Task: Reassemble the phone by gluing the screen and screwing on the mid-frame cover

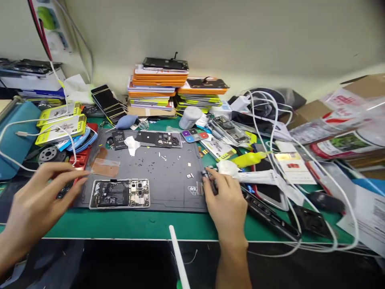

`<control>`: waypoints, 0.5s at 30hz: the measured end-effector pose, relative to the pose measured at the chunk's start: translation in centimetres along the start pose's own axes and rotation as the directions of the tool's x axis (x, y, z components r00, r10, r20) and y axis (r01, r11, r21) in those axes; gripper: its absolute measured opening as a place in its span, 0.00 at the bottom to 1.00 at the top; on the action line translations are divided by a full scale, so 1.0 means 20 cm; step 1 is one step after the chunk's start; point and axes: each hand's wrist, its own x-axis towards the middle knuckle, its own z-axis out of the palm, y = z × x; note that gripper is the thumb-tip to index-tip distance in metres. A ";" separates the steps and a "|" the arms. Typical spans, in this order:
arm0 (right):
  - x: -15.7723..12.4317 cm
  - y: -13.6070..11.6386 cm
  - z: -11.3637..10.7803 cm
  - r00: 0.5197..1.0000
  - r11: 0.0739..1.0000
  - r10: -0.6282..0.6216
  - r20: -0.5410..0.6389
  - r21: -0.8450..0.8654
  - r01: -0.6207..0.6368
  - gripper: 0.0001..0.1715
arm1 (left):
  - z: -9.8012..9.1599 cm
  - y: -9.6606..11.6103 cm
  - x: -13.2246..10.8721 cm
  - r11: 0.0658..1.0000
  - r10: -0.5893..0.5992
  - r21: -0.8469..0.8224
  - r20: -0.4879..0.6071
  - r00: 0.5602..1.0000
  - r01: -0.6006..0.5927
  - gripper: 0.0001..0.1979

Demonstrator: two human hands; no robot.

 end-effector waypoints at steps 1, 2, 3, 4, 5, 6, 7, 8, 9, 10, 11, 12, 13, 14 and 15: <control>0.00 0.00 0.00 1.000 1.000 0.003 0.004 0.015 -0.003 0.25 | 0.04 -0.04 0.15 1.000 0.020 -0.011 0.058 0.998 -0.019 0.25; 0.00 0.00 0.01 1.000 1.000 0.007 0.007 0.031 -0.007 0.25 | 0.09 -0.08 0.30 0.999 0.047 -0.017 0.126 0.991 -0.046 0.24; 0.00 0.00 0.01 1.000 0.999 0.011 0.008 0.045 -0.011 0.25 | 0.14 -0.12 0.42 0.997 0.079 -0.018 0.206 0.975 -0.077 0.23; 0.00 0.00 0.01 1.000 0.998 0.015 0.009 0.058 -0.015 0.25 | 0.19 -0.15 0.53 0.994 0.103 -0.009 0.283 0.953 -0.105 0.22; -0.01 0.01 0.01 1.000 0.997 0.018 0.008 0.071 -0.018 0.25 | 0.24 -0.18 0.62 0.994 0.106 0.001 0.314 0.944 -0.112 0.20; -0.01 0.01 0.01 1.000 0.996 0.020 0.008 0.084 -0.020 0.25 | 0.29 -0.19 0.69 0.993 0.105 0.010 0.333 0.937 -0.115 0.19; -0.01 0.01 0.00 1.000 0.995 0.020 0.008 0.095 -0.021 0.25 | 0.34 -0.21 0.75 0.993 0.103 0.020 0.354 0.929 -0.118 0.18; -0.01 0.01 0.00 1.000 0.994 0.021 0.010 0.105 -0.022 0.25 | 0.40 -0.22 0.80 0.991 0.110 0.023 0.381 0.918 -0.128 0.18; -0.01 0.01 0.00 1.000 0.993 0.022 0.011 0.114 -0.023 0.25 | 0.45 -0.22 0.84 0.990 0.117 0.023 0.409 0.905 -0.138 0.20; -0.01 0.01 0.00 1.000 0.992 0.024 0.013 0.122 -0.025 0.24 | 0.50 -0.23 0.88 0.989 0.117 0.027 0.432 0.894 -0.143 0.23; -0.02 0.01 0.00 1.000 0.991 0.026 0.017 0.130 -0.028 0.24 | 0.55 -0.24 0.92 0.989 0.118 0.028 0.455 0.883 -0.146 0.26; -0.02 0.01 0.00 0.999 0.990 0.029 0.021 0.138 -0.032 0.24 | 0.58 -0.26 0.95 0.989 0.118 0.025 0.479 0.870 -0.148 0.27; -0.02 0.01 0.00 0.999 0.989 0.031 0.025 0.146 -0.035 0.23 | 0.61 -0.27 0.97 0.989 0.119 0.021 0.494 0.861 -0.148 0.27; -0.02 0.02 0.00 0.999 0.988 0.033 0.031 0.153 -0.037 0.23 | 0.63 -0.28 0.98 0.989 0.123 0.011 0.505 0.854 -0.149 0.26; -0.02 0.02 0.00 0.999 0.987 0.034 0.035 0.158 -0.039 0.23 | 0.65 -0.30 0.99 0.989 0.130 -0.003 0.512 0.849 -0.150 0.25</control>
